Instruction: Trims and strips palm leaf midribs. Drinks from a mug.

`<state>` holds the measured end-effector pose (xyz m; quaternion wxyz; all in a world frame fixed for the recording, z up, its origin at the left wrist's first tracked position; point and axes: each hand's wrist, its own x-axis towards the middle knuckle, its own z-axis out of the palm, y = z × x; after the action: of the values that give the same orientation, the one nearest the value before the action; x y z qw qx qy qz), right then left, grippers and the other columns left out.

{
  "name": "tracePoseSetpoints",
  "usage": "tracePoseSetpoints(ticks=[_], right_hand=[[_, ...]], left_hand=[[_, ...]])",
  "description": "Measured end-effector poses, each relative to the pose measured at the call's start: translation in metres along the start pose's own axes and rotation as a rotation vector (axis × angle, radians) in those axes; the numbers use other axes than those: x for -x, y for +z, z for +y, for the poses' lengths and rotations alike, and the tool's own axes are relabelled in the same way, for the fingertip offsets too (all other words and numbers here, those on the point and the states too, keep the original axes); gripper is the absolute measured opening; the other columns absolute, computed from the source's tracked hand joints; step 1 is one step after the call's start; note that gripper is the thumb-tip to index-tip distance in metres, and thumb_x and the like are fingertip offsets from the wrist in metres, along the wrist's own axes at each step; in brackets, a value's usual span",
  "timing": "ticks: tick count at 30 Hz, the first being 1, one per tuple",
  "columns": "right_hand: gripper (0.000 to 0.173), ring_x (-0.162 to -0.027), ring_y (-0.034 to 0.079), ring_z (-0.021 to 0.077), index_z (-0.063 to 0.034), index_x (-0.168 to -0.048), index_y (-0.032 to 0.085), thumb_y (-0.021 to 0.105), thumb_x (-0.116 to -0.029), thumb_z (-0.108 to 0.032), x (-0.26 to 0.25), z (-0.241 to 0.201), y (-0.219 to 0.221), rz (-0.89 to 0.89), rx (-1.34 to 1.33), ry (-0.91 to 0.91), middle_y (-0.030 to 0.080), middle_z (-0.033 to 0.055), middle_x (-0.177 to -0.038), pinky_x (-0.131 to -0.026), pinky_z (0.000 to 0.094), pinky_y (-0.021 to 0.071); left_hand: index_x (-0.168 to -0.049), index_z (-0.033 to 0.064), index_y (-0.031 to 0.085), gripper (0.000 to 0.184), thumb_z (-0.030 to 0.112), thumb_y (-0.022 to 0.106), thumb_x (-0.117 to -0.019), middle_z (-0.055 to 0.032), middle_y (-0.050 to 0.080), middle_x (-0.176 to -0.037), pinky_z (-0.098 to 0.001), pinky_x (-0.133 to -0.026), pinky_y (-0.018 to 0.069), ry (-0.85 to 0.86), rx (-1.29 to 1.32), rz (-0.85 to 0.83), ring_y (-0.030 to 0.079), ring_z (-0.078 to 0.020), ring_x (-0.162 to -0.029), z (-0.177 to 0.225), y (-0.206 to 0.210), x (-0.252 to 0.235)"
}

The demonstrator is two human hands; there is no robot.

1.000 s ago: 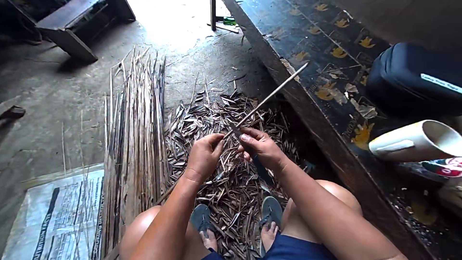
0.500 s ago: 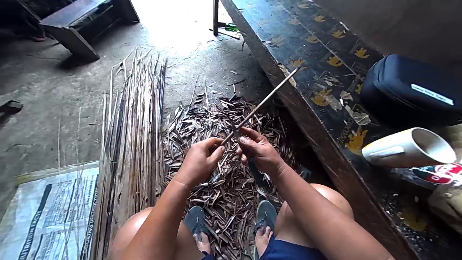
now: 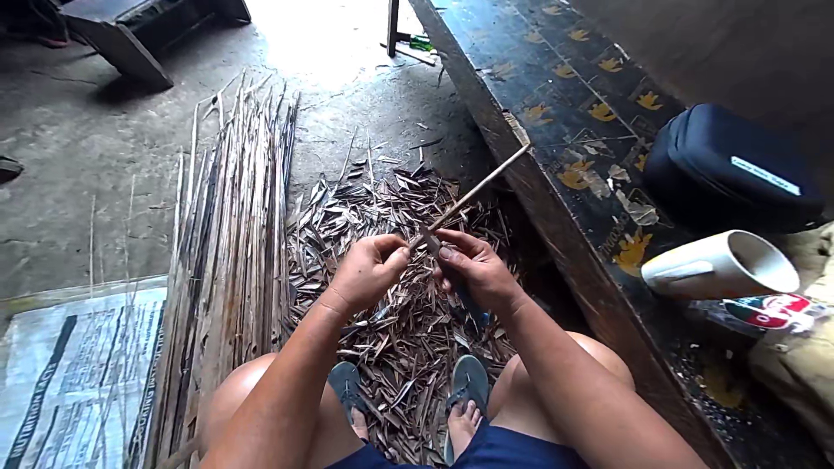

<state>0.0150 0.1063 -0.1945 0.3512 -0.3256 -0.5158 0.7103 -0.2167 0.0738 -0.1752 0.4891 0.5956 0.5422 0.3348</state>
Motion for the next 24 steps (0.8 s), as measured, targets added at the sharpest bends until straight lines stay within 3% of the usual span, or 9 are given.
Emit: tracePoseSetpoints(ticks=[3,6,11,14,18,24], right_hand=[[0.037,-0.063,0.066,0.0122,-0.0029,-0.141,0.056,0.053,-0.1044,-0.011,-0.001,0.005,0.010,-0.051,-0.010,0.009,0.071,0.0081,-0.083,-0.059,0.0269,0.0578],[0.038,-0.061,0.065,0.0114,-0.0027,-0.142,0.056,0.054,-0.1044,-0.010,-0.001,0.006,0.012,-0.068,-0.022,0.017,0.071,0.0081,-0.082,-0.058,0.0258,0.0574],[0.032,-0.063,0.065,0.0100,-0.0039,-0.135,0.062,0.057,-0.1040,-0.013,0.000,0.001,0.006,-0.133,0.042,-0.034,0.072,0.0067,-0.086,-0.058,0.0247,0.0569],[0.028,-0.062,0.063,0.0072,-0.0031,-0.128,0.066,0.059,-0.1041,-0.015,0.001,-0.005,0.005,-0.173,0.092,-0.062,0.072,0.0050,-0.084,-0.057,0.0224,0.0550],[0.027,-0.065,0.063,0.0068,-0.0015,-0.128,0.067,0.058,-0.1034,-0.009,0.002,-0.006,-0.002,-0.171,0.187,-0.156,0.073,0.0055,-0.088,-0.059,0.0226,0.0553],[0.030,-0.062,0.065,0.0091,-0.0059,-0.130,0.067,0.059,-0.1017,-0.008,0.004,-0.015,-0.011,0.038,0.227,-0.241,0.073,0.0067,-0.082,-0.060,0.0253,0.0576]], left_hand=[[-0.101,0.0069,0.070,0.028,0.021,0.047,-0.1084,-0.0012,0.070,-0.080,-0.0271,-0.066,0.0592,0.023,0.106,-0.031,0.067,-0.0100,-0.066,0.002,0.007,-0.001],[-0.101,0.0035,0.069,0.025,0.016,0.049,-0.1076,-0.0055,0.071,-0.082,-0.0276,-0.067,0.0600,0.015,0.235,-0.064,0.068,-0.0121,-0.069,0.001,0.006,-0.003],[-0.094,0.0040,0.070,0.026,0.017,0.052,-0.1054,-0.0009,0.062,-0.072,-0.0173,-0.048,0.0398,-0.001,0.392,-0.252,0.048,-0.0028,-0.052,0.000,-0.005,-0.005],[-0.094,0.0042,0.071,0.025,0.016,0.051,-0.1045,0.0004,0.060,-0.071,-0.0145,-0.045,0.0357,-0.040,0.407,-0.362,0.045,-0.0006,-0.050,0.001,-0.013,-0.005],[-0.096,0.0035,0.073,0.025,0.016,0.052,-0.1047,-0.0001,0.062,-0.072,-0.0141,-0.045,0.0365,-0.045,0.382,-0.359,0.046,-0.0004,-0.050,0.003,-0.016,-0.004],[-0.099,0.0031,0.074,0.025,0.017,0.055,-0.1047,-0.0010,0.065,-0.073,-0.0160,-0.047,0.0422,-0.037,0.329,-0.285,0.050,-0.0025,-0.051,0.004,-0.018,-0.002]])
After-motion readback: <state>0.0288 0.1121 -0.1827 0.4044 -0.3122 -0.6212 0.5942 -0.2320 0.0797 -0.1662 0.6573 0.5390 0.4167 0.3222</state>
